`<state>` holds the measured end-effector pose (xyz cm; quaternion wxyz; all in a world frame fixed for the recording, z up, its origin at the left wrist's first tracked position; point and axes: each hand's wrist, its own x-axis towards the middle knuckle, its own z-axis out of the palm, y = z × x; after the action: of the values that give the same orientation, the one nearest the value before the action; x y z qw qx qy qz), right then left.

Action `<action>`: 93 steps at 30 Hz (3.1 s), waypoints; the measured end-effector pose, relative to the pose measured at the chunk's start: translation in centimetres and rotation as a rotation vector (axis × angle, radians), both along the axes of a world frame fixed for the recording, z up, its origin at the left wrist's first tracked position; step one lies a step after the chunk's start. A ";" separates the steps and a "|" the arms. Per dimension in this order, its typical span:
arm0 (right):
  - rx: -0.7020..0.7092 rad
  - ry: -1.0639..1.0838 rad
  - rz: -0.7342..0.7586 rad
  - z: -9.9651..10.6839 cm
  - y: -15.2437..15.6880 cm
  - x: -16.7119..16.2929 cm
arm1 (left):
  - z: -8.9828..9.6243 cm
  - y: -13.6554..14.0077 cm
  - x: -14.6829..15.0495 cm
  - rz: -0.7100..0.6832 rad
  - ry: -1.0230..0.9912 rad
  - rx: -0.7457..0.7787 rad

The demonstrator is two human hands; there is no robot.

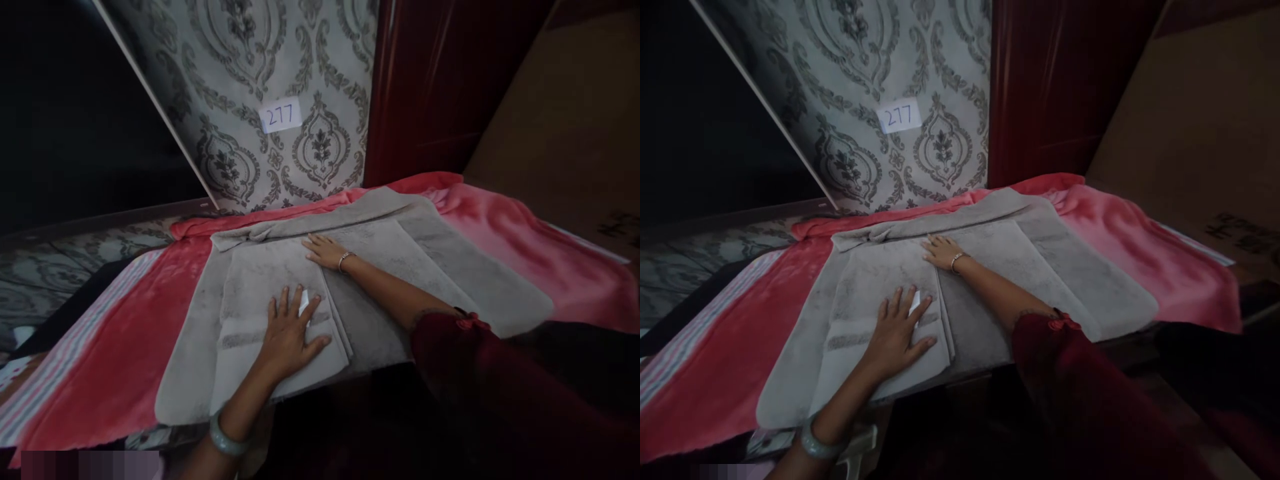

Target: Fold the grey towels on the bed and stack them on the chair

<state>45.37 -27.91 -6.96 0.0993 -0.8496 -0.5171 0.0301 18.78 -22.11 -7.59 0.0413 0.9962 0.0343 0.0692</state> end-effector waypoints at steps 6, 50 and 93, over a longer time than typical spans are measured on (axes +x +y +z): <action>-0.044 -0.084 -0.072 -0.8 -10.6 0.1 | -0.3 0.6 0.1 -0.014 -0.034 0.006; 0.844 1.274 -0.449 5.8 -24.6 -4.9 | -0.2 -3.5 -0.2 -0.092 -0.030 -0.153; 0.692 0.391 -0.308 -4.3 -5.9 -6.0 | 5.2 11.7 7.9 0.730 -0.308 -0.641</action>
<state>39.38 -33.76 -11.22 0.4781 -0.8118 -0.3353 0.0000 26.63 -10.40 -2.42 0.3225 0.8348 0.3931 0.2113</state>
